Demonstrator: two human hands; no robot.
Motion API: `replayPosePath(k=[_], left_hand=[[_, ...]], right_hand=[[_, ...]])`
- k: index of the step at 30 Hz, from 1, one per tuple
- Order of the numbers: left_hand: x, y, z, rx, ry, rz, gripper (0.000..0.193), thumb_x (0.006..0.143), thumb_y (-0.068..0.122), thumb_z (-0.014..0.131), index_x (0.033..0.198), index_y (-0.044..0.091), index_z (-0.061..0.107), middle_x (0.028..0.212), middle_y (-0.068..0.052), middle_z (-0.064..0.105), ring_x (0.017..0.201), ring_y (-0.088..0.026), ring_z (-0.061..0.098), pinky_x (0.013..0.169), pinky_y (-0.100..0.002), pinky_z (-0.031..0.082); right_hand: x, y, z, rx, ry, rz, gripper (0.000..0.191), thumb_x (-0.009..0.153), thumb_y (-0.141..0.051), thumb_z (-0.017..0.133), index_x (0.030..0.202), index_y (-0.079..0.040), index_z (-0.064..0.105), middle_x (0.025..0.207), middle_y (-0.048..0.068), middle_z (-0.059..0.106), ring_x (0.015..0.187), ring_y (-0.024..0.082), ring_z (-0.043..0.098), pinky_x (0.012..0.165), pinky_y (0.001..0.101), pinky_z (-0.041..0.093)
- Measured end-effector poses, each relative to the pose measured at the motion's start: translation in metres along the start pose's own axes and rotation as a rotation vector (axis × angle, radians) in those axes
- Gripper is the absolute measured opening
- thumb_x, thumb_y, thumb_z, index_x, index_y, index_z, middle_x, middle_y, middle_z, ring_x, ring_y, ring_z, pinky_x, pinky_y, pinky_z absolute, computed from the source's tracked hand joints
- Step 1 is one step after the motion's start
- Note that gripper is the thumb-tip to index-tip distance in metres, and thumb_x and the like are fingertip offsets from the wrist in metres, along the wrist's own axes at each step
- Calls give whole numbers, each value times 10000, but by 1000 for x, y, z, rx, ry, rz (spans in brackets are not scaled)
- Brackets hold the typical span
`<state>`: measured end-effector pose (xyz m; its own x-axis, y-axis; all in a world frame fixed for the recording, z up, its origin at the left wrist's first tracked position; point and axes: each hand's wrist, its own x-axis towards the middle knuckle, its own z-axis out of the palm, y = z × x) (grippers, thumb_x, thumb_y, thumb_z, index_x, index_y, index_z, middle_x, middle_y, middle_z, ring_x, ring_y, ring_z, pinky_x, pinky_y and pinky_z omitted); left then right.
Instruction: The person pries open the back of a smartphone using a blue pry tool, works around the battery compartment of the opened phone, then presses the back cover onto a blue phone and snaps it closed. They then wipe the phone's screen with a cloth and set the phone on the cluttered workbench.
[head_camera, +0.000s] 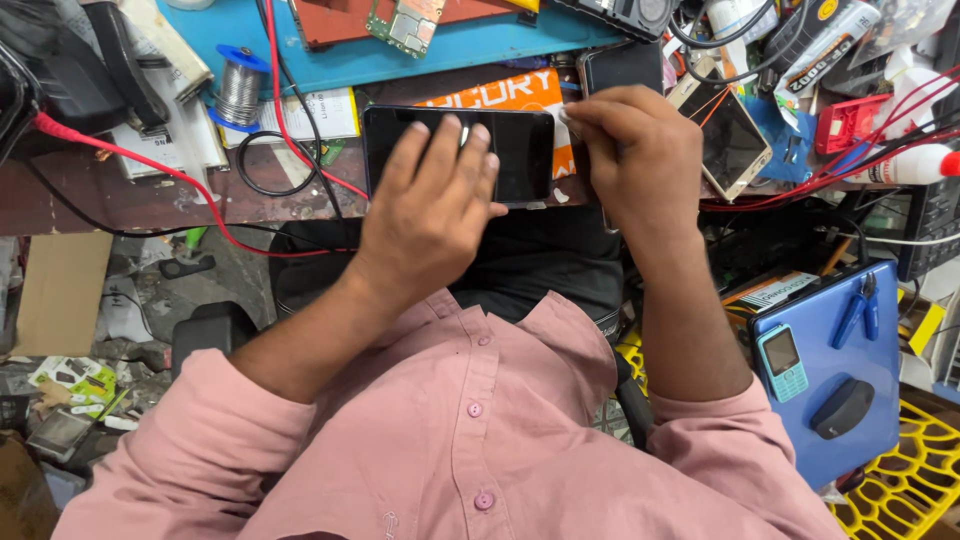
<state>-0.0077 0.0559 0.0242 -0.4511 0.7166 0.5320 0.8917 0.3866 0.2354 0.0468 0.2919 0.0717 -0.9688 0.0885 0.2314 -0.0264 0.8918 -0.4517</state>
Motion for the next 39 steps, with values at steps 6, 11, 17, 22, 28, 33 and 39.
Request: replayPosePath(k=[6, 11, 17, 22, 28, 33, 39], left_hand=[[-8, 1, 14, 39, 60, 42, 348, 979, 211, 698, 1170, -77, 734, 1277, -249, 692, 1204, -414, 659, 1080, -496, 508], [-12, -3, 19, 45, 67, 55, 354, 1023, 227, 689, 1195, -79, 734, 1297, -255, 688, 1247, -408, 649, 1105, -487, 499], [-12, 0, 23, 82, 80, 51, 355, 1042, 240, 665, 1187, -75, 741, 1280, -262, 691, 1236, -397, 656, 1090, -487, 505], [-13, -3, 22, 43, 76, 49, 328, 1057, 229, 668, 1196, -60, 737, 1302, -241, 689, 1256, -377, 655, 1115, -482, 497], [-15, -5, 17, 0, 77, 36, 345, 1032, 238, 654, 1189, -59, 733, 1299, -238, 692, 1258, -371, 653, 1125, -479, 487], [-18, -4, 18, -3, 71, 17, 353, 1037, 243, 644, 1195, -59, 735, 1285, -238, 687, 1260, -374, 648, 1125, -482, 481], [-20, -8, 18, -11, 89, 19, 346, 1039, 238, 650, 1205, -55, 731, 1322, -233, 681, 1275, -361, 644, 1144, -470, 473]], right_hand=[[17, 2, 6, -71, -121, -86, 136, 932, 17, 756, 1023, -80, 783, 1039, 72, 728, 977, 289, 696, 843, 391, 556], [33, -8, 17, -59, -146, -215, 196, 888, 49, 728, 1027, -78, 783, 1020, 68, 710, 988, 295, 673, 873, 403, 547], [55, -25, 41, 0, -170, -380, 209, 842, 20, 741, 1009, -97, 788, 992, 54, 703, 988, 283, 672, 880, 394, 555], [51, -8, 11, -54, -253, -304, 228, 805, 18, 744, 988, -102, 806, 946, 62, 716, 926, 284, 685, 847, 400, 562], [67, -28, 37, 91, -286, -179, 105, 893, -111, 846, 986, -92, 802, 911, 90, 727, 799, 272, 708, 734, 386, 571], [71, -36, 46, 27, -286, -277, 86, 884, -73, 830, 963, -72, 795, 907, 108, 707, 872, 318, 680, 789, 426, 544], [44, -10, 13, -90, -235, -291, 61, 924, -89, 807, 958, -47, 778, 988, 93, 705, 975, 317, 667, 870, 432, 540]])
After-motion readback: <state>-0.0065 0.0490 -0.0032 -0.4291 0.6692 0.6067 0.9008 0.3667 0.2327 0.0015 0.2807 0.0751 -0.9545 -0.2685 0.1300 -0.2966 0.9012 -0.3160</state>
